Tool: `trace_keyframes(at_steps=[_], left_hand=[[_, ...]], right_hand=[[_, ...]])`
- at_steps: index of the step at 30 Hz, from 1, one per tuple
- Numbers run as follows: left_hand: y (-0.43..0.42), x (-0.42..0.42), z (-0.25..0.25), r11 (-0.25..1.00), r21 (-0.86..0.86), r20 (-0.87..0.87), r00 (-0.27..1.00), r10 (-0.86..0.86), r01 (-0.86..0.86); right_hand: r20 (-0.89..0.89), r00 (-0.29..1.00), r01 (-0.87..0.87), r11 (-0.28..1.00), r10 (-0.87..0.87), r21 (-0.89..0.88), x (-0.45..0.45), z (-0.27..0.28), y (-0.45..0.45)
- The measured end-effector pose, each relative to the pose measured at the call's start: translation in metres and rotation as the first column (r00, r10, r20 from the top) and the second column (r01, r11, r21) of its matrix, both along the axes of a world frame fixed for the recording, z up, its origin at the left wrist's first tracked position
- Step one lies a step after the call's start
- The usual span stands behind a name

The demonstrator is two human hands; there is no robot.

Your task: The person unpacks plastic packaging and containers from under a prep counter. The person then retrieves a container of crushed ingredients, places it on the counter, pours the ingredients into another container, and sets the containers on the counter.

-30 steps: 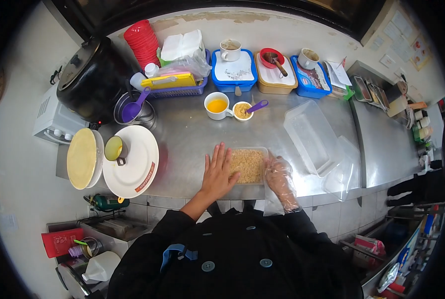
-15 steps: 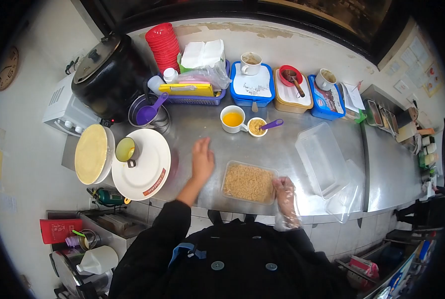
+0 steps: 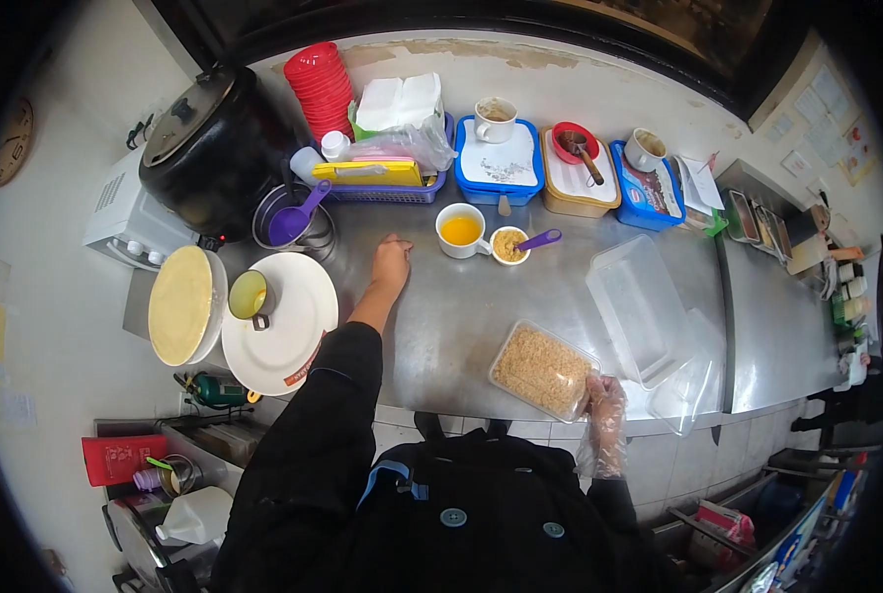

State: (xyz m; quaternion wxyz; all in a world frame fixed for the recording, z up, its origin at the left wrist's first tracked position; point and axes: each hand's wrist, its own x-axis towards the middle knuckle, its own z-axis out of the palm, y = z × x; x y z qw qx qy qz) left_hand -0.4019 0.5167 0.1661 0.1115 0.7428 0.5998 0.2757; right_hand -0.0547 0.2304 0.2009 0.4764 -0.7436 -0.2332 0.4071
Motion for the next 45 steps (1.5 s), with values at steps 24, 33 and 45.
trace_keyframes(at_steps=[24, 33, 45], left_hand=[[-0.113, 0.126, 0.001, 0.932, -0.034, -0.005, 0.933, -0.36, 0.36], [-0.094, 0.07, 0.004, 0.92, 0.062, -0.025, 0.922, -0.387, 0.388], [-0.079, 0.057, 0.002, 0.963, 0.115, 0.017, 0.969, -0.247, 0.244]], right_hand=[[0.114, 0.987, 0.096, 0.989, -0.109, 0.116, 0.019, -0.016, -0.011], [0.177, 0.98, 0.071, 0.992, -0.088, 0.103, 0.016, -0.011, -0.01], [0.254, 0.966, 0.021, 0.997, -0.041, 0.079, 0.019, -0.013, -0.009]])
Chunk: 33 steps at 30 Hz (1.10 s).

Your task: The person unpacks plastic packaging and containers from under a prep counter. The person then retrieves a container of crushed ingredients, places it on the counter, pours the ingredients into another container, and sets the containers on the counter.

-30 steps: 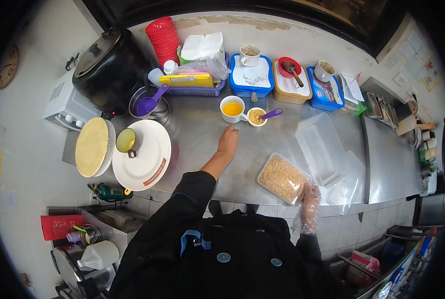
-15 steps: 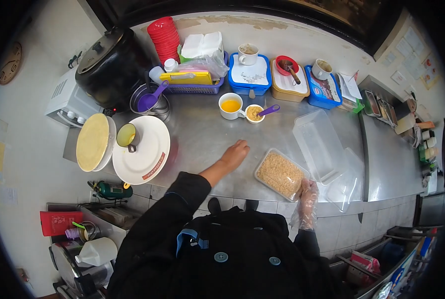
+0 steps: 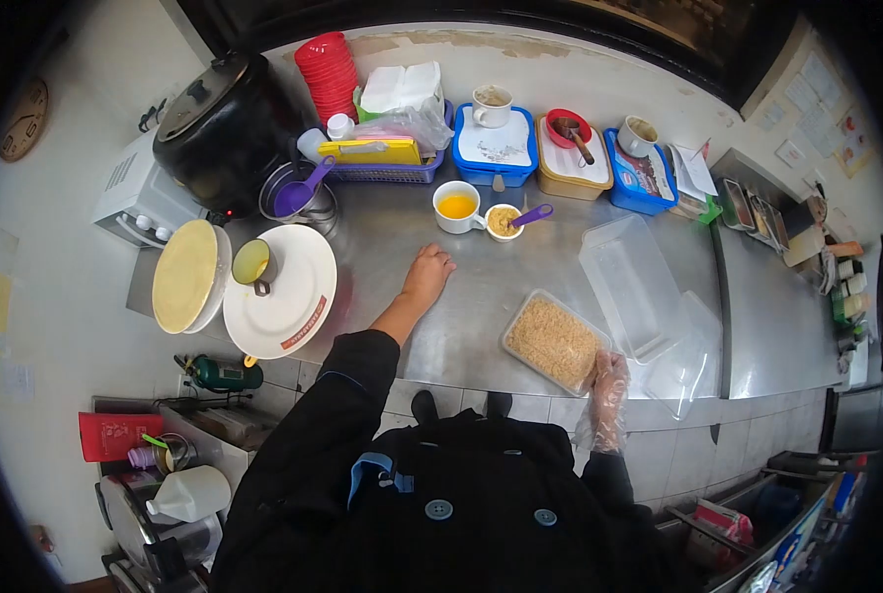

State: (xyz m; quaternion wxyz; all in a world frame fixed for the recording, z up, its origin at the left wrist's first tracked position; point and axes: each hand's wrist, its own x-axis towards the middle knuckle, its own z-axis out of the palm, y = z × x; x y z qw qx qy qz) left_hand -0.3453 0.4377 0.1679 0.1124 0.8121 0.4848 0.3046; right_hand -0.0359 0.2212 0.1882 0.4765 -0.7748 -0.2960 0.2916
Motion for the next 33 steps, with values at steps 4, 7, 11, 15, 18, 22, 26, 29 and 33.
trace_keyframes(at_steps=[4, 7, 11, 15, 18, 22, 26, 29, 33], left_hand=[[-0.001, -0.001, 0.013, 0.975, -0.219, 0.182, 0.98, 0.076, -0.035], [0.008, -0.008, 0.015, 0.972, -0.235, 0.27, 0.961, 0.056, 0.009], [0.01, -0.008, 0.023, 0.949, -0.314, 0.239, 0.97, 0.042, 0.037], [0.011, -0.004, 0.029, 0.931, -0.366, 0.084, 0.996, 0.028, 0.005], [0.015, -0.008, 0.014, 0.973, -0.22, 0.05, 0.995, 0.082, -0.069], [0.009, 0.0, -0.006, 0.97, -0.14, 0.06, 0.976, 0.21, -0.2], [-0.001, 0.014, 0.002, 0.957, -0.251, -0.062, 0.989, 0.135, -0.147], [0.001, 0.008, -0.004, 0.981, -0.178, -0.049, 0.996, 0.071, -0.079], [0.001, -0.002, -0.004, 0.997, -0.056, -0.048, 0.997, -0.064, 0.061]], right_hand=[[-0.121, 0.993, -0.017, 1.0, 0.019, 0.014, -0.001, 0.008, -0.001], [-0.093, 0.995, -0.042, 0.999, 0.043, 0.016, 0.004, 0.0, -0.003], [-0.125, 0.991, -0.039, 0.999, 0.042, 0.029, 0.007, -0.008, -0.003], [-0.108, 0.994, -0.023, 1.0, 0.023, 0.002, 0.004, -0.002, -0.002], [-0.128, 0.992, 0.01, 1.0, -0.01, -0.002, -0.002, 0.011, -0.001], [-0.089, 0.996, -0.007, 1.0, 0.005, -0.022, -0.001, 0.009, 0.001], [-0.118, 0.993, 0.004, 1.0, -0.004, 0.0, -0.002, 0.009, 0.0], [-0.092, 0.996, -0.007, 1.0, 0.009, 0.012, 0.003, -0.002, 0.0], [-0.117, 0.993, -0.004, 1.0, 0.003, -0.006, 0.005, -0.004, 0.001]])
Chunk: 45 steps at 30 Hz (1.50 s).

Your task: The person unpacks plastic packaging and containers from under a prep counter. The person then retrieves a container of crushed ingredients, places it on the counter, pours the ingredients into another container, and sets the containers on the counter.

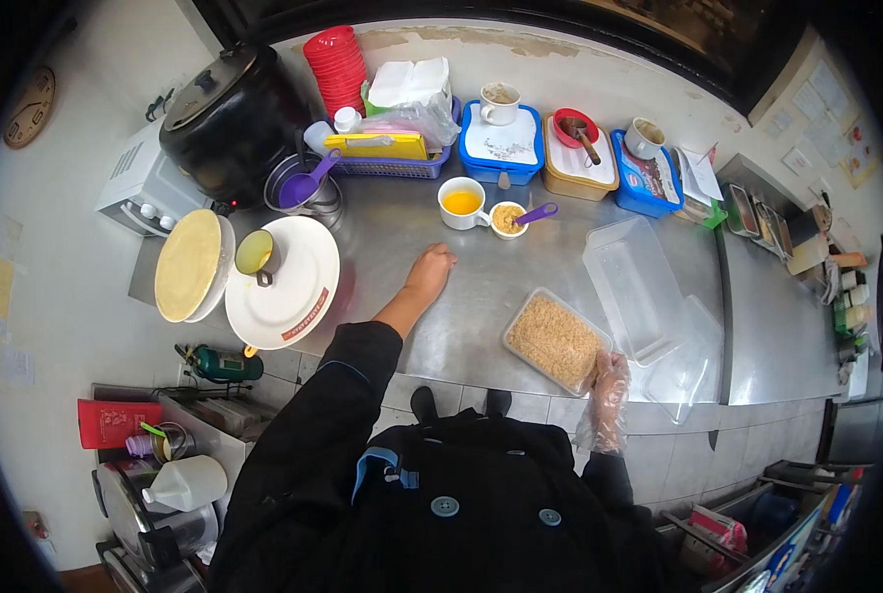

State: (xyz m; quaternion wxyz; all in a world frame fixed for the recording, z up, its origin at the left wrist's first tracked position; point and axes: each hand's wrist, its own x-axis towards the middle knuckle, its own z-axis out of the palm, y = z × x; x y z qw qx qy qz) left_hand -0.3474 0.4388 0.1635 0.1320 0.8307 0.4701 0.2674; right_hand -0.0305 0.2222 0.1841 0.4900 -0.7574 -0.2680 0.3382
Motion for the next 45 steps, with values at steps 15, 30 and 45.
trace_keyframes(at_steps=[15, 30, 45], left_hand=[[-0.18, -0.101, -0.004, 0.986, 0.009, 0.032, 0.986, 0.166, -0.167], [-0.615, -0.129, -0.07, -0.257, -0.081, -0.138, -0.245, 0.96, -0.963], [-0.747, -0.11, -0.106, -0.778, -0.37, -0.705, -0.392, 0.591, -0.508]], right_hand=[[-0.402, 0.809, -0.446, 0.893, 0.429, 0.056, -0.088, 0.043, 0.061], [-0.448, 0.436, -0.705, 0.606, 0.78, 0.368, -0.198, -0.034, 0.239], [-0.613, 0.689, -0.247, 0.92, 0.387, 0.304, -0.249, -0.021, 0.229]])
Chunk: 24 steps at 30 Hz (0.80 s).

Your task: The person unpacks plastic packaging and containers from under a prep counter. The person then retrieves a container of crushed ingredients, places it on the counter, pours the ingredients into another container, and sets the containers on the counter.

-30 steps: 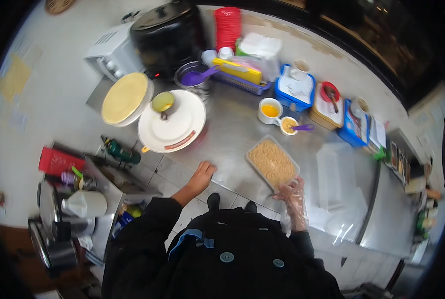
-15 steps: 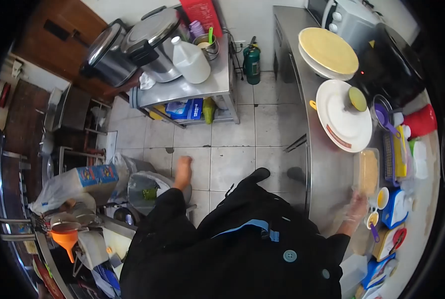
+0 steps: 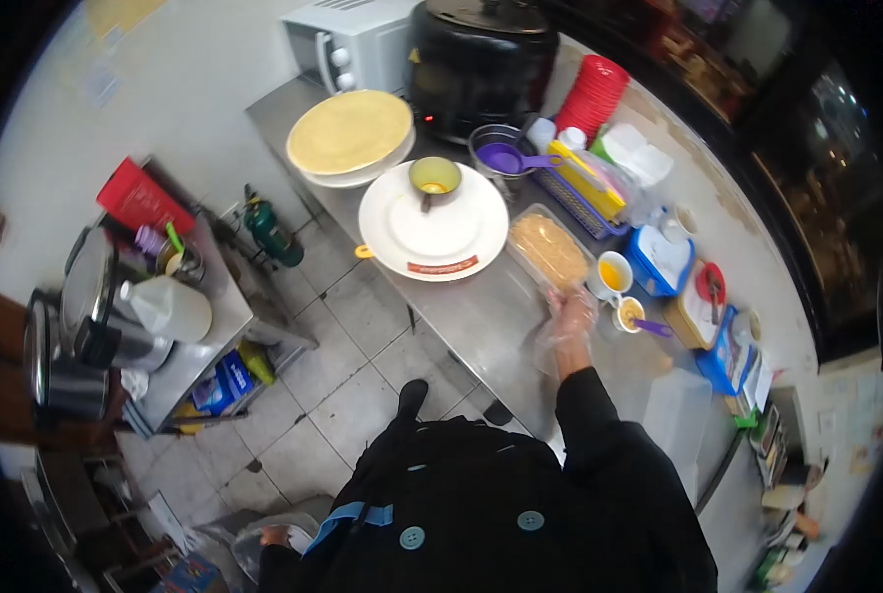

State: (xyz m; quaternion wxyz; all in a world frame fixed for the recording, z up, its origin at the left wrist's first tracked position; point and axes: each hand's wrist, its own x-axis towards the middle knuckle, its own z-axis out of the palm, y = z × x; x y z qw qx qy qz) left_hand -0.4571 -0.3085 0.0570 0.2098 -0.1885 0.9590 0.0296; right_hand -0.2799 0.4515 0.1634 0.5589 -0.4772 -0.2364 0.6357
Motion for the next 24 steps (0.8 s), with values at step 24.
trace_keyframes(at_steps=[24], left_hand=[[0.332, -0.148, -0.077, -0.104, 0.445, -0.279, 0.027, -0.96, 0.89]], right_hand=[[0.797, -0.247, 0.132, 0.795, -0.552, 0.592, 0.301, 0.077, -0.15]])
